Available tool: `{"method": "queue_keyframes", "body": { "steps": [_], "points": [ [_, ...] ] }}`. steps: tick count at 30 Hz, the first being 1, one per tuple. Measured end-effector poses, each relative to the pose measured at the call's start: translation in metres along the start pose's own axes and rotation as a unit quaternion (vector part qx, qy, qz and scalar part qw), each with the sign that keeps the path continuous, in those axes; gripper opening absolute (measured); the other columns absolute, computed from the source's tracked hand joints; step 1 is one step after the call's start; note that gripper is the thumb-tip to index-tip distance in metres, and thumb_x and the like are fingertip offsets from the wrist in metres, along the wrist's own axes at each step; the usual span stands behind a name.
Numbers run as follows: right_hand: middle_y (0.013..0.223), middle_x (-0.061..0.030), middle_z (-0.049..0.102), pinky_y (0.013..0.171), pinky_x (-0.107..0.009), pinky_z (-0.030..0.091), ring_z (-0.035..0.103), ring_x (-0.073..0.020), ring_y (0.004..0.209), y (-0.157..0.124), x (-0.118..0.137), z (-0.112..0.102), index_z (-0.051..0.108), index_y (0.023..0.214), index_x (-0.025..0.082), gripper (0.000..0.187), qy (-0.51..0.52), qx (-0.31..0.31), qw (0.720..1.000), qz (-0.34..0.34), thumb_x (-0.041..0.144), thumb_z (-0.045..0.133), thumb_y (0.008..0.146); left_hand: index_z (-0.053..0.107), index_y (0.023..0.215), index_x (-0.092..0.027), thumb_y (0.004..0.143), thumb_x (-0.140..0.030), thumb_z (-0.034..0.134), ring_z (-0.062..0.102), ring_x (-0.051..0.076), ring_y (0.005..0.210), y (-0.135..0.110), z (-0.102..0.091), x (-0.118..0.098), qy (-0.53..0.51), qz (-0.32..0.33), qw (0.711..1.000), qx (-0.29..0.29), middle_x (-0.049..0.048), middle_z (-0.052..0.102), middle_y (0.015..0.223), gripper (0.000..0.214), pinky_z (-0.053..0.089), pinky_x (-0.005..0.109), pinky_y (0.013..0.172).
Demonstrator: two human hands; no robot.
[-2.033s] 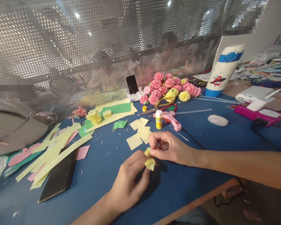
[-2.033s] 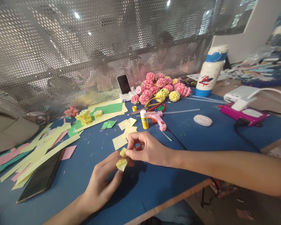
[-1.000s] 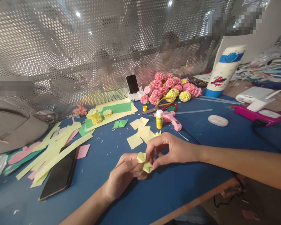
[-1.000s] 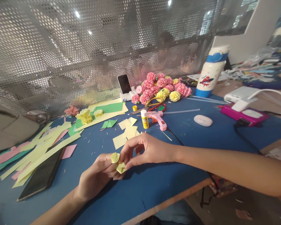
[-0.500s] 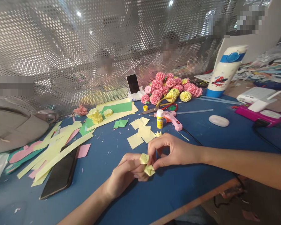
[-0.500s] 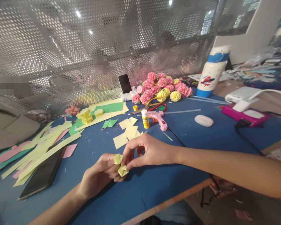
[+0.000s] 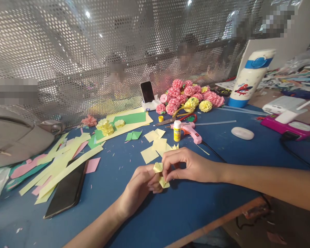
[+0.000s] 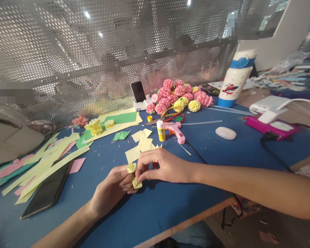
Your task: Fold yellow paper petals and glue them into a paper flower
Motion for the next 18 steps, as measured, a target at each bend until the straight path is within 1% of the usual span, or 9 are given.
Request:
{"method": "queue_keyframes", "body": {
  "steps": [4, 8, 12, 15, 18],
  "points": [
    [0.083, -0.0011, 0.065, 0.068, -0.024, 0.042, 0.057, -0.0124, 0.077, 0.000, 0.000, 0.000, 0.068, 0.082, 0.016, 0.015, -0.032, -0.017, 0.999, 0.032, 0.029, 0.068, 0.089, 0.037, 0.064, -0.018, 0.095, -0.041, 0.048, 0.021, 0.012, 0.060, 0.000, -0.002, 0.000, 0.060, 0.026, 0.998, -0.021, -0.0043, 0.025, 0.063, 0.039, 0.021, 0.028, 0.058],
    [0.077, 0.0007, 0.065, 0.059, -0.022, 0.037, 0.050, -0.0096, 0.065, 0.000, -0.003, 0.000, 0.068, 0.081, 0.016, 0.017, -0.039, -0.021, 0.996, 0.078, 0.032, 0.070, 0.087, 0.036, 0.065, -0.019, 0.096, -0.040, 0.047, 0.022, 0.013, 0.063, -0.002, -0.005, 0.001, 0.114, 0.030, 0.992, -0.033, -0.0032, 0.027, 0.066, 0.039, 0.020, 0.029, 0.059],
    [0.072, 0.0030, 0.063, 0.056, -0.021, 0.036, 0.046, -0.0071, 0.057, -0.002, -0.008, 0.001, 0.066, 0.081, 0.015, 0.017, -0.002, -0.031, 0.992, 0.120, 0.030, 0.074, 0.081, 0.039, 0.067, -0.018, 0.097, -0.038, 0.045, 0.023, 0.013, 0.063, -0.001, -0.006, 0.001, 0.156, 0.018, 0.987, -0.033, -0.0030, 0.029, 0.066, 0.037, 0.019, 0.029, 0.059],
    [0.076, 0.0034, 0.062, 0.055, -0.020, 0.036, 0.047, -0.0064, 0.058, -0.001, -0.010, 0.001, 0.059, 0.082, 0.016, 0.022, 0.046, -0.042, 0.990, 0.128, 0.027, 0.077, 0.078, 0.037, 0.067, -0.018, 0.098, -0.037, 0.044, 0.023, 0.013, 0.064, -0.001, -0.005, 0.000, 0.183, 0.009, 0.983, -0.032, -0.0029, 0.029, 0.066, 0.038, 0.019, 0.029, 0.059],
    [0.077, 0.0040, 0.061, 0.055, -0.019, 0.036, 0.048, -0.0063, 0.060, 0.000, -0.010, 0.002, 0.054, 0.083, 0.017, 0.024, 0.074, -0.033, 0.988, 0.130, 0.018, 0.077, 0.075, 0.038, 0.068, -0.018, 0.099, -0.036, 0.043, 0.023, 0.013, 0.064, -0.001, -0.002, -0.003, 0.208, 0.004, 0.978, -0.032, -0.0028, 0.029, 0.067, 0.037, 0.019, 0.029, 0.059]
  ]
}}
Point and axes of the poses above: each hand's wrist, its own y-axis towards the middle knuckle, its own z-axis out of the palm, x = y × z, the point moved 3 cm from there along y, towards the middle knuckle
